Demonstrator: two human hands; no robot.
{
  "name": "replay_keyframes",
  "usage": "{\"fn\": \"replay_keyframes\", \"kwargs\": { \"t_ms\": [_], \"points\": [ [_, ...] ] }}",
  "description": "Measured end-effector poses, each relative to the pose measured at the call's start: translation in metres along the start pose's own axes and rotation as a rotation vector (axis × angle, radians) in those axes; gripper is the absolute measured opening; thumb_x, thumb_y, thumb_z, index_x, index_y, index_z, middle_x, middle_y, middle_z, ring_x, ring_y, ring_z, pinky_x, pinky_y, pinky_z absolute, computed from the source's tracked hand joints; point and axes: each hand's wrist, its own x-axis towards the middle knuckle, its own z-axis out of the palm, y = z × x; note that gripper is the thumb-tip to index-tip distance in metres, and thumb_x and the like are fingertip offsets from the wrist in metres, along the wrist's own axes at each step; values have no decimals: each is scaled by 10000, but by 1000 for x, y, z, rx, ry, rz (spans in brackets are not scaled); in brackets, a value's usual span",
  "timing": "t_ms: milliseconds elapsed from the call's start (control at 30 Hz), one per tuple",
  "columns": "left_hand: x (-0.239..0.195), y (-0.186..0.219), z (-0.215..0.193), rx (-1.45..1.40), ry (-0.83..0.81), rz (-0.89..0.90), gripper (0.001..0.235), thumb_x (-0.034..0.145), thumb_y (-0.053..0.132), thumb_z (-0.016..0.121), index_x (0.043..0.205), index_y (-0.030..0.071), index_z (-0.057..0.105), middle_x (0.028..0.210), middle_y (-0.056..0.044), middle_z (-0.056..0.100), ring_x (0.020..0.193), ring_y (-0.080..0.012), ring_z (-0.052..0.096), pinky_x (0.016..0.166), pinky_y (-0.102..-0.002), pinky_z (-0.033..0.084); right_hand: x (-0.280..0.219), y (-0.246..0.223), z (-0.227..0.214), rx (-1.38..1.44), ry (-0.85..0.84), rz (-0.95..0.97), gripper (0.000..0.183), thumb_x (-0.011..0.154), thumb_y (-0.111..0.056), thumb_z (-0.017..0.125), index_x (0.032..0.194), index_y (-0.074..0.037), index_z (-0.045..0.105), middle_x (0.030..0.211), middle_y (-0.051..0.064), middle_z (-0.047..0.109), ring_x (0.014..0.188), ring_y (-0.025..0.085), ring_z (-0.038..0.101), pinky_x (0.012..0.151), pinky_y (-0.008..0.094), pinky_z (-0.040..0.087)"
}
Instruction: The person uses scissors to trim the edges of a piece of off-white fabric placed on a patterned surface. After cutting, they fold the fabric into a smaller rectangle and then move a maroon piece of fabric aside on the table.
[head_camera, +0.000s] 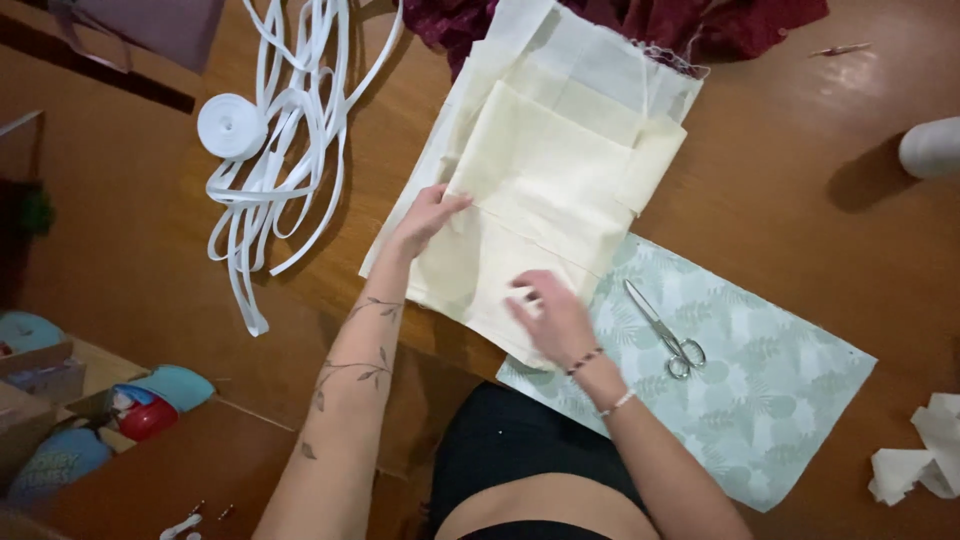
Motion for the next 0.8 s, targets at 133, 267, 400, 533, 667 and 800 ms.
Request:
{"fn": "replay_keyframes", "kwargs": {
  "t_ms": [133,267,400,533,667,800],
  "points": [
    [-23,15,2,116,87,60,268,891,336,758,1030,107,748,804,-69,728,734,-191,726,668,-363,598,7,59,-38,13,254,37,258,932,-227,730,1149,-93,688,1101,103,692,967,294,709,805,296,593],
    [-46,38,-12,401,228,175,259,867,420,748,1031,221,775,834,-9,729,812,-152,679,766,-349,553,12,98,-77,-185,541,-31,194,1012,-133,633,1195,-84,677,1130,98,621,1028,282,657,855,342,567],
    [9,-10,-50,601,308,98,295,838,511,760,1051,308,772,922,46,761,972,-229,720,875,-399,558,33,119,-80,-561,655,-236,449,1013,-189,624,1429,-35,558,1396,218,502,1269,398,519,1059,478,450],
    [12,-5,-46,539,283,136,317,873,417,741,1089,186,759,950,-71,762,998,-319,708,889,-459,540,61,108,-68,-715,624,-347,604,1083,-450,436,1503,-18,476,1534,273,365,1392,449,378,1143,523,341],
    [-4,7,-36,461,324,224,330,878,380,785,1104,148,727,1025,-78,755,1016,-288,710,877,-433,558,82,111,-57,-777,482,-282,700,1066,-558,396,1579,-82,376,1613,250,251,1486,430,238,1186,591,198],
    [-28,45,-19,584,545,519,341,899,181,785,1196,87,645,1077,-174,630,1038,-382,675,854,-433,608,92,119,-51,-732,280,-52,771,1023,-671,299,1618,-182,279,1686,182,138,1557,360,94,1219,639,18]
  ]
}}
